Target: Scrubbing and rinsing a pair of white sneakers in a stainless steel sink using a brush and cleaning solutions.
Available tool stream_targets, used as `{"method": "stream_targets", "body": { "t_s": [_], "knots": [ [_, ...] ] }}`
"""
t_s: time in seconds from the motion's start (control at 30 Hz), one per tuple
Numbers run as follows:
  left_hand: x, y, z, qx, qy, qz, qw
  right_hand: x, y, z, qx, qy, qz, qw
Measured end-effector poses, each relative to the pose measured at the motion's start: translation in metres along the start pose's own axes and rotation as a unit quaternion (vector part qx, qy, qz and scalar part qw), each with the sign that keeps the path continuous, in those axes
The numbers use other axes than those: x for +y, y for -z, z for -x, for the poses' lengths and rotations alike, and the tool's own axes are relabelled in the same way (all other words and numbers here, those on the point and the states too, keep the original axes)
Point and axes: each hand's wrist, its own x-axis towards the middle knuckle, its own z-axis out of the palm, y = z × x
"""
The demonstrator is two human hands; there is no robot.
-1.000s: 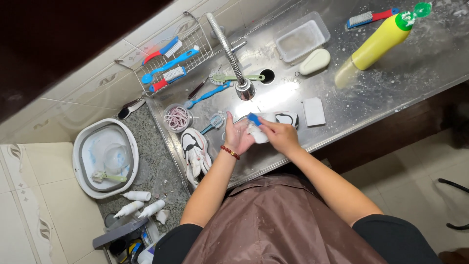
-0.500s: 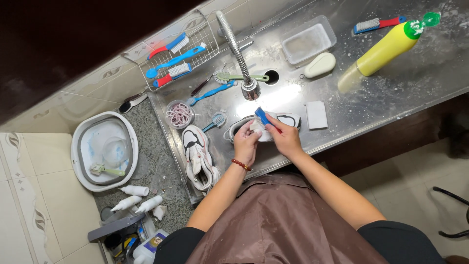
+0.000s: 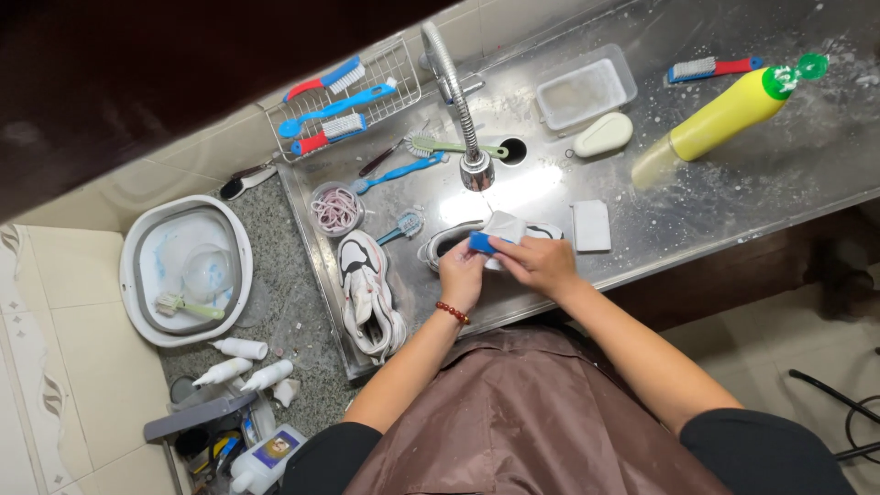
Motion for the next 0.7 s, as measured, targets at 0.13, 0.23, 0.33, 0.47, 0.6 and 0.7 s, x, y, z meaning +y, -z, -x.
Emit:
{"method": "stream_targets", "body": {
  "t_s": [0.13, 0.23, 0.33, 0.47, 0.6, 0.7],
  "knots": [
    [0.013, 0.005, 0.001, 0.051, 0.049, 0.006, 0.998, 0.003, -0.011, -0.003, 0.007, 0.039, -0.03, 0.999],
    [0.027, 0.001, -0.004, 0.038, 0.058, 0.047, 0.996, 0.017, -0.005, -0.001, -0.013, -0.017, -0.045, 0.999],
    [0.009, 0.005, 0.007, 0.034, 0.02, -0.005, 0.999, -0.005, 0.001, -0.008, -0.013, 0.027, -0.003, 1.0],
    [0.027, 0.006, 0.0, 0.026, 0.057, 0.038, 0.997, 0.019, -0.006, 0.003, -0.029, -0.009, -0.067, 0.997],
    [0.024, -0.001, 0.007, 0.043, 0.006, -0.081, 0.996, -0.002, -0.018, -0.01, -0.038, -0.015, -0.048, 0.998],
    [0.038, 0.006, 0.004, 0.049, 0.031, -0.017, 0.998, 0.007, 0.005, 0.002, -0.079, -0.083, -0.084, 0.99]
  ]
}}
